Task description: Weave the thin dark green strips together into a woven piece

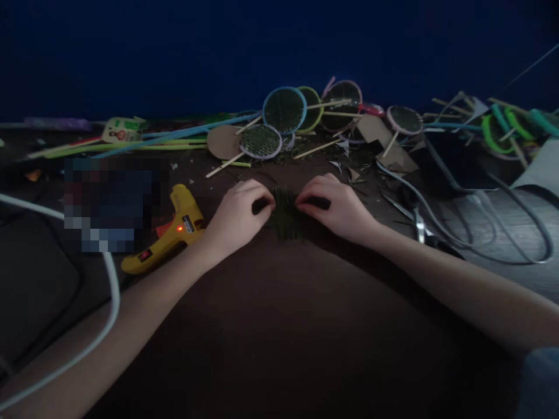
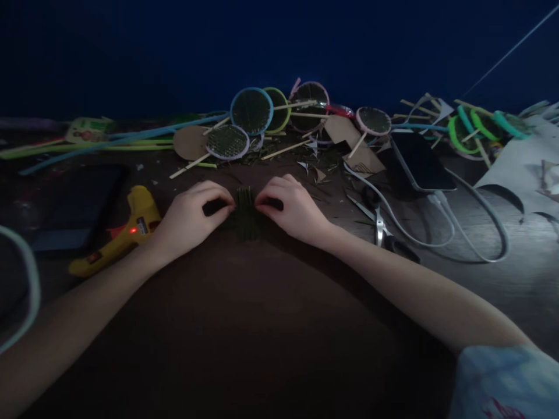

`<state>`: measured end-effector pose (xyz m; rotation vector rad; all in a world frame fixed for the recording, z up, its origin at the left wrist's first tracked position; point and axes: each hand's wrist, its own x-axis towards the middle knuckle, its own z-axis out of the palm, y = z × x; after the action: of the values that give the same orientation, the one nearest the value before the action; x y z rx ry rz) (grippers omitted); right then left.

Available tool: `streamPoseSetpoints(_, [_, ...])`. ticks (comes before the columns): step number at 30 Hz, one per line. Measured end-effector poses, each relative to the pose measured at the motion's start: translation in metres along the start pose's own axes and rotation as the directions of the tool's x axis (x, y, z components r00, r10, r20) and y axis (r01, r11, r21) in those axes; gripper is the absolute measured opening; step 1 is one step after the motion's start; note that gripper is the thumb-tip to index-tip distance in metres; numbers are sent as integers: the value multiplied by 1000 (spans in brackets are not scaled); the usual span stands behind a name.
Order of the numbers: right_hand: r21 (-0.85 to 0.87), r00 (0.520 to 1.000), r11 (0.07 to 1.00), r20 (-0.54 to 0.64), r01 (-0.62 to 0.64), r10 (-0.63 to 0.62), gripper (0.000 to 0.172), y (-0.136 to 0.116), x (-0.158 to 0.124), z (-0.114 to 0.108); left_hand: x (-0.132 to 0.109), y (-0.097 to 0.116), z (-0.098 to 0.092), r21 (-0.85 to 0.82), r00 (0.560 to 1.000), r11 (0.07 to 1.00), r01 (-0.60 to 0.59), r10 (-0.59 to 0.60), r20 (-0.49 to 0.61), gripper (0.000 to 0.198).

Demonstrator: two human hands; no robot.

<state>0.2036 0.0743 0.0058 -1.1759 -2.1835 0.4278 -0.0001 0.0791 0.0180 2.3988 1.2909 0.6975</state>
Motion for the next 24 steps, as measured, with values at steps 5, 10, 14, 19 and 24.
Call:
streamPoseSetpoints(5, [-221, 993, 971, 93, 87, -68, 13, -4, 3, -5, 2, 4, -6, 189, 994, 981, -49, 30, 105, 8])
streamPoseSetpoints(10, [-395, 974, 894, 166, 211, -157, 19, -10, 3, -5, -5, 9, -5, 370, 983, 915, -162, 116, 142, 15])
streamPoseSetpoints(14, [-452, 962, 851, 172, 268, -212, 25, -11, 2, -5, -7, 11, -4, 437, 978, 878, -197, 141, 156, 16])
streamPoseSetpoints(19, [-468, 954, 835, 214, 290, -211, 27, -12, 4, -6, -7, 12, -4, 417, 981, 891, -178, 127, 148, 12])
streamPoseSetpoints(24, [-477, 945, 821, 245, 313, -218, 27, -15, 5, -6, -7, 9, -3, 379, 983, 910, -167, 125, 132, 9])
